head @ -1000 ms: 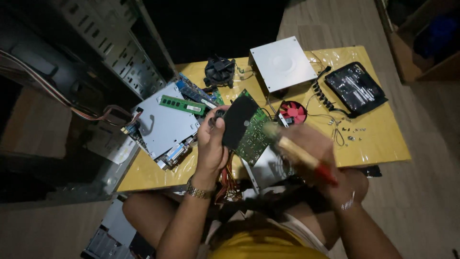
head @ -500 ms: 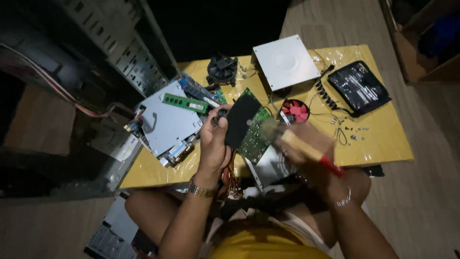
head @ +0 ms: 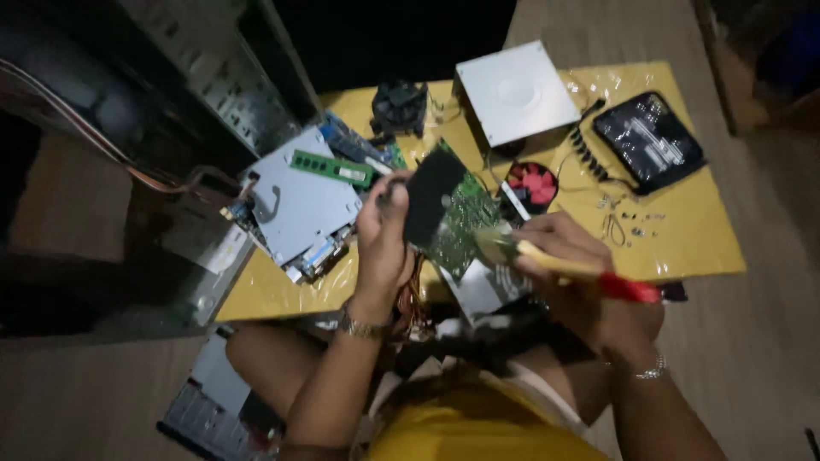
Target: Disassembling and cleaning a computer power supply unit using a screwdriver and brush
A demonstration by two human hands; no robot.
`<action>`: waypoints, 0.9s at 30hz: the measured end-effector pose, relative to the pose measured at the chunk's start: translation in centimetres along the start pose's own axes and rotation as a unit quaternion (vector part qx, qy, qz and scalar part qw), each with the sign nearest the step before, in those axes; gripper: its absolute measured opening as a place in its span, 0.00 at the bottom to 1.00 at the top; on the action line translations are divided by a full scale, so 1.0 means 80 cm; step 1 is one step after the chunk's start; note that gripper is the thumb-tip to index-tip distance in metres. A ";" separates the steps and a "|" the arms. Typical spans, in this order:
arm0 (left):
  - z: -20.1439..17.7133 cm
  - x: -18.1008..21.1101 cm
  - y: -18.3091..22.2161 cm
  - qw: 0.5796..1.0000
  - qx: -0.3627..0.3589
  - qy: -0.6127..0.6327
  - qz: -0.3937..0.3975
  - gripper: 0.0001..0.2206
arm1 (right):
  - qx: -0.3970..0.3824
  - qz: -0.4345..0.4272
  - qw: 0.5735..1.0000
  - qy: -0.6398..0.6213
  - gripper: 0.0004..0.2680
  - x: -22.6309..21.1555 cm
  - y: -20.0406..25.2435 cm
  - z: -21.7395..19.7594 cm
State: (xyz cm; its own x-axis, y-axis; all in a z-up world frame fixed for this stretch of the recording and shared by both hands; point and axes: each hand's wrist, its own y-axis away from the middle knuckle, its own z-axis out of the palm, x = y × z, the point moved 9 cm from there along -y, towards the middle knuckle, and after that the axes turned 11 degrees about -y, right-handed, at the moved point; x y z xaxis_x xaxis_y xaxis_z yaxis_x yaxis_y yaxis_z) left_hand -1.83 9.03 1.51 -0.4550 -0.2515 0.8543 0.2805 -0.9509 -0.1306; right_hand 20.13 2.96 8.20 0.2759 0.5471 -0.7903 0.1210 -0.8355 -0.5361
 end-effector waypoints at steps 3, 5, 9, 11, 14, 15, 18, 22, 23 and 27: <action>-0.012 -0.013 -0.019 0.999 0.008 0.034 -0.010 0.19 | -0.061 0.120 0.988 -0.073 0.04 0.028 0.028 -0.009; -0.008 -0.025 -0.025 0.999 -0.020 0.034 -0.036 0.21 | -0.233 -0.002 0.960 0.157 0.22 0.026 0.064 0.009; -0.025 -0.047 -0.038 0.997 -0.017 0.033 -0.067 0.20 | -0.020 0.277 0.960 0.025 0.13 0.124 0.087 0.028; -0.028 -0.044 -0.036 0.996 0.011 0.022 -0.084 0.18 | -0.141 -0.082 0.951 0.263 0.13 0.104 0.093 0.077; -0.009 -0.016 -0.030 0.997 0.013 0.022 -0.077 0.19 | -0.159 -0.031 0.981 0.105 0.14 0.102 0.084 0.086; -0.010 -0.017 -0.031 0.997 0.010 0.019 -0.078 0.19 | -0.156 -0.030 0.982 0.104 0.14 0.093 0.069 0.087; -0.012 -0.022 -0.034 0.995 0.022 0.036 -0.093 0.17 | -0.115 -0.092 0.925 0.349 0.11 0.066 0.037 0.083; -0.014 -0.024 -0.028 0.995 0.033 0.016 -0.094 0.17 | -0.113 -0.083 0.927 0.347 0.09 0.089 0.049 0.083; -0.015 -0.024 -0.028 0.995 0.033 0.014 -0.093 0.17 | -0.075 -0.101 0.886 0.446 0.09 0.099 0.051 0.079; -0.024 -0.025 -0.028 0.997 0.035 -0.017 -0.074 0.17 | -0.140 -0.078 0.893 0.420 0.13 0.070 0.065 0.074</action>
State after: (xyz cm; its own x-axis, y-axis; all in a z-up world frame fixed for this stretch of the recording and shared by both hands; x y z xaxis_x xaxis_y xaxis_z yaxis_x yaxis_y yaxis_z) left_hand -3.14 11.32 -0.83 -0.4676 -0.1022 0.8780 0.2715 -0.9619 0.0326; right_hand 16.63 2.01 -0.76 0.8384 0.5244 -0.1489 0.4217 -0.7970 -0.4323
